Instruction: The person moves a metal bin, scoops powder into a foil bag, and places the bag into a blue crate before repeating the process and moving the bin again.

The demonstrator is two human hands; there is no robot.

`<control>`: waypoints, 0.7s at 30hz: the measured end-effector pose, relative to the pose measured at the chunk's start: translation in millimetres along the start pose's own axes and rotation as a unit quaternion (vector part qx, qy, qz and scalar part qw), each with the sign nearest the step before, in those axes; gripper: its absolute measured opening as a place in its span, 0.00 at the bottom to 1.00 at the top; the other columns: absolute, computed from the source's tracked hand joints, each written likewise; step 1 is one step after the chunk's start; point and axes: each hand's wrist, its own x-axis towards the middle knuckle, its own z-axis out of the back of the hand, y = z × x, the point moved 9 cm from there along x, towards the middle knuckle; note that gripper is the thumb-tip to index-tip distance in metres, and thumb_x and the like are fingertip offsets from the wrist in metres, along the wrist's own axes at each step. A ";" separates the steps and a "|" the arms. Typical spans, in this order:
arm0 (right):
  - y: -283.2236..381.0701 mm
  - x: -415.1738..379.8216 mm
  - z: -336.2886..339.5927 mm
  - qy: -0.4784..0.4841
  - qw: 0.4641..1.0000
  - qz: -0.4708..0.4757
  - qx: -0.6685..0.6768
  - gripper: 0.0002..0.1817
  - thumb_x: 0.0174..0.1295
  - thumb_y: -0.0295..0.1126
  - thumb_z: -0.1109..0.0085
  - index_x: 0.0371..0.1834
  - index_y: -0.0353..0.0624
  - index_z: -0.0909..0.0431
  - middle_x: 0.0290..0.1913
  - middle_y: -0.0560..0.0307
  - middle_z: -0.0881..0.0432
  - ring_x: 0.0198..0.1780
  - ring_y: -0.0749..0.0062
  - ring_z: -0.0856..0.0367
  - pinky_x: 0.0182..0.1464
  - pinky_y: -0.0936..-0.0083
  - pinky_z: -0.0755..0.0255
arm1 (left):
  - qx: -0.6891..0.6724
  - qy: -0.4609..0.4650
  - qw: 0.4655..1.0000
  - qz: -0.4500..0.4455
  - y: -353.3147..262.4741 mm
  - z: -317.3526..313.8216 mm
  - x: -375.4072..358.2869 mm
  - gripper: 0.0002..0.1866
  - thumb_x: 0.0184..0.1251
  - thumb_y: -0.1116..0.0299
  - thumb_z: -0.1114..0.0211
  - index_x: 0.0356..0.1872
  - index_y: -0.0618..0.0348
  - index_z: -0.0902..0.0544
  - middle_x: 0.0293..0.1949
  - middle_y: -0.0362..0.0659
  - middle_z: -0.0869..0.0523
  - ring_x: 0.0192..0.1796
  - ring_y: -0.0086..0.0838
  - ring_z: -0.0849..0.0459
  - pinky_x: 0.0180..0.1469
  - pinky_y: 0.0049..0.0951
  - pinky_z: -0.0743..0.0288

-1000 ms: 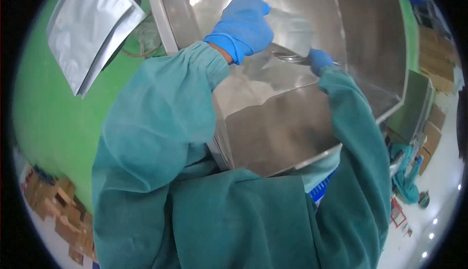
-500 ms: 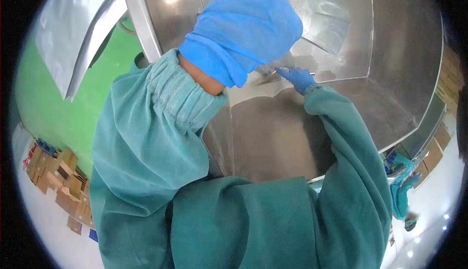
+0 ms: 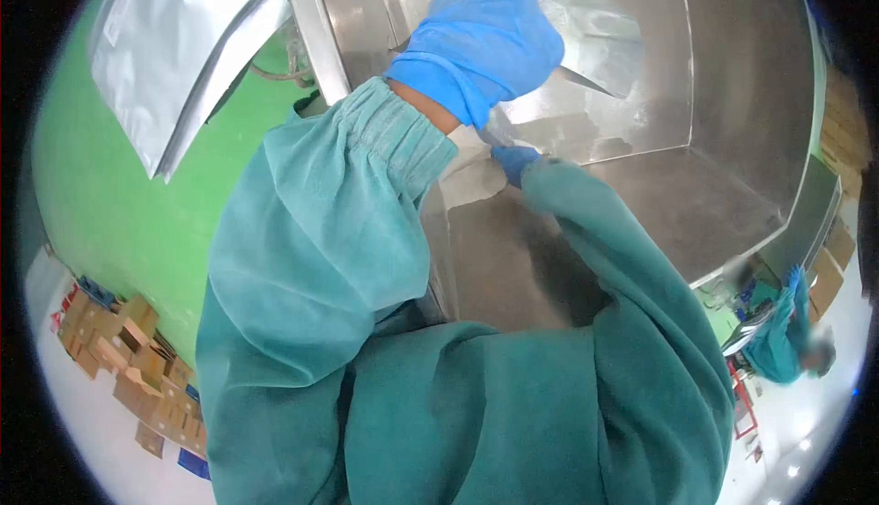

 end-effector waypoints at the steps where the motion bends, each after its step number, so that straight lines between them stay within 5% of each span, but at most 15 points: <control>1: 6.1 14.5 -6.3 0.051 0.983 0.091 -0.148 0.19 0.57 0.42 0.48 0.49 0.47 0.26 0.44 0.45 0.21 0.46 0.55 0.21 0.44 0.62 0.28 | 0.018 0.008 1.000 0.000 1.5 -2.9 0.5 0.18 0.45 0.77 0.43 0.42 0.68 0.22 0.35 0.57 0.21 0.42 0.45 0.21 0.49 0.37 0.29; 2: 5.6 20.9 -22.1 0.099 0.934 0.177 -0.295 0.21 0.55 0.43 0.44 0.50 0.47 0.25 0.44 0.46 0.21 0.46 0.56 0.21 0.44 0.62 0.29 | 0.016 0.008 1.000 -0.010 -1.6 -3.8 2.8 0.18 0.45 0.77 0.43 0.42 0.68 0.22 0.35 0.57 0.21 0.42 0.45 0.21 0.49 0.37 0.29; 3: -2.1 29.5 -27.0 0.087 0.935 0.175 -0.294 0.21 0.55 0.43 0.44 0.50 0.47 0.25 0.44 0.46 0.21 0.46 0.56 0.21 0.44 0.62 0.29 | 0.037 0.035 0.999 0.019 2.7 -8.3 6.1 0.19 0.46 0.74 0.44 0.44 0.63 0.21 0.36 0.57 0.20 0.42 0.46 0.21 0.49 0.37 0.29; 4: -34.3 45.1 -25.5 0.086 0.992 0.020 -0.089 0.20 0.55 0.40 0.44 0.51 0.47 0.26 0.44 0.46 0.21 0.46 0.56 0.21 0.45 0.63 0.29 | 0.059 0.059 0.995 0.051 7.8 -14.0 6.6 0.20 0.47 0.71 0.44 0.45 0.58 0.20 0.38 0.57 0.19 0.42 0.47 0.21 0.48 0.38 0.28; 5: -63.9 43.0 -26.4 0.081 0.980 -0.135 0.122 0.20 0.55 0.38 0.44 0.52 0.47 0.27 0.44 0.47 0.20 0.46 0.56 0.22 0.46 0.63 0.29 | 0.059 0.051 0.996 0.045 5.5 -13.3 7.0 0.20 0.47 0.71 0.44 0.45 0.58 0.20 0.38 0.57 0.19 0.42 0.47 0.21 0.48 0.38 0.28; 6: -58.5 19.8 -12.4 0.073 0.980 -0.139 0.120 0.20 0.55 0.38 0.44 0.52 0.47 0.27 0.44 0.47 0.20 0.46 0.56 0.22 0.46 0.63 0.29 | 0.062 0.066 0.994 0.063 7.7 -15.1 5.2 0.20 0.47 0.71 0.44 0.45 0.57 0.20 0.38 0.56 0.19 0.43 0.47 0.21 0.49 0.37 0.28; 7: -10.2 -20.7 19.6 0.058 0.997 0.030 -0.044 0.19 0.55 0.37 0.45 0.50 0.45 0.26 0.42 0.46 0.20 0.45 0.56 0.21 0.46 0.63 0.28 | 0.061 0.078 0.992 0.077 8.2 -17.6 3.4 0.20 0.47 0.71 0.44 0.45 0.57 0.19 0.39 0.55 0.19 0.44 0.46 0.21 0.50 0.36 0.28; 8: 36.1 -65.3 47.1 0.038 0.956 0.195 -0.215 0.17 0.55 0.36 0.47 0.48 0.43 0.25 0.41 0.45 0.20 0.44 0.55 0.21 0.45 0.64 0.27 | 0.049 0.063 0.995 0.066 6.5 -17.2 4.0 0.20 0.47 0.71 0.44 0.45 0.57 0.19 0.39 0.55 0.19 0.44 0.46 0.21 0.50 0.36 0.28; 12: 73.8 -178.9 163.1 -0.023 0.963 0.184 -0.197 0.17 0.57 0.32 0.49 0.49 0.40 0.26 0.42 0.42 0.21 0.43 0.53 0.21 0.46 0.64 0.28 | 0.031 0.113 0.987 0.112 13.7 -25.3 -2.3 0.18 0.47 0.73 0.45 0.43 0.57 0.19 0.43 0.52 0.20 0.48 0.45 0.23 0.52 0.33 0.29; 15: 101.2 -261.1 261.0 -0.151 0.948 0.192 -0.206 0.17 0.56 0.31 0.49 0.49 0.40 0.26 0.42 0.41 0.21 0.43 0.49 0.22 0.46 0.61 0.28 | 0.065 0.131 0.988 0.054 7.5 -29.1 -2.2 0.18 0.47 0.73 0.44 0.43 0.57 0.19 0.44 0.52 0.20 0.48 0.45 0.22 0.52 0.33 0.29; 18: 149.1 -339.8 309.2 -0.313 0.896 0.095 -0.299 0.16 0.56 0.29 0.49 0.48 0.38 0.27 0.41 0.43 0.20 0.42 0.48 0.22 0.45 0.63 0.28 | 0.025 0.182 0.976 0.114 10.8 -35.5 -7.9 0.18 0.45 0.73 0.41 0.43 0.58 0.19 0.44 0.52 0.19 0.47 0.45 0.21 0.52 0.33 0.29; 21: 196.6 -343.6 288.4 -0.333 0.832 0.065 -0.439 0.14 0.53 0.27 0.48 0.44 0.38 0.27 0.38 0.45 0.19 0.40 0.48 0.21 0.40 0.60 0.27 | 0.018 0.203 0.970 0.130 6.5 -31.8 -9.7 0.19 0.44 0.73 0.40 0.43 0.58 0.19 0.43 0.52 0.19 0.46 0.44 0.20 0.51 0.33 0.28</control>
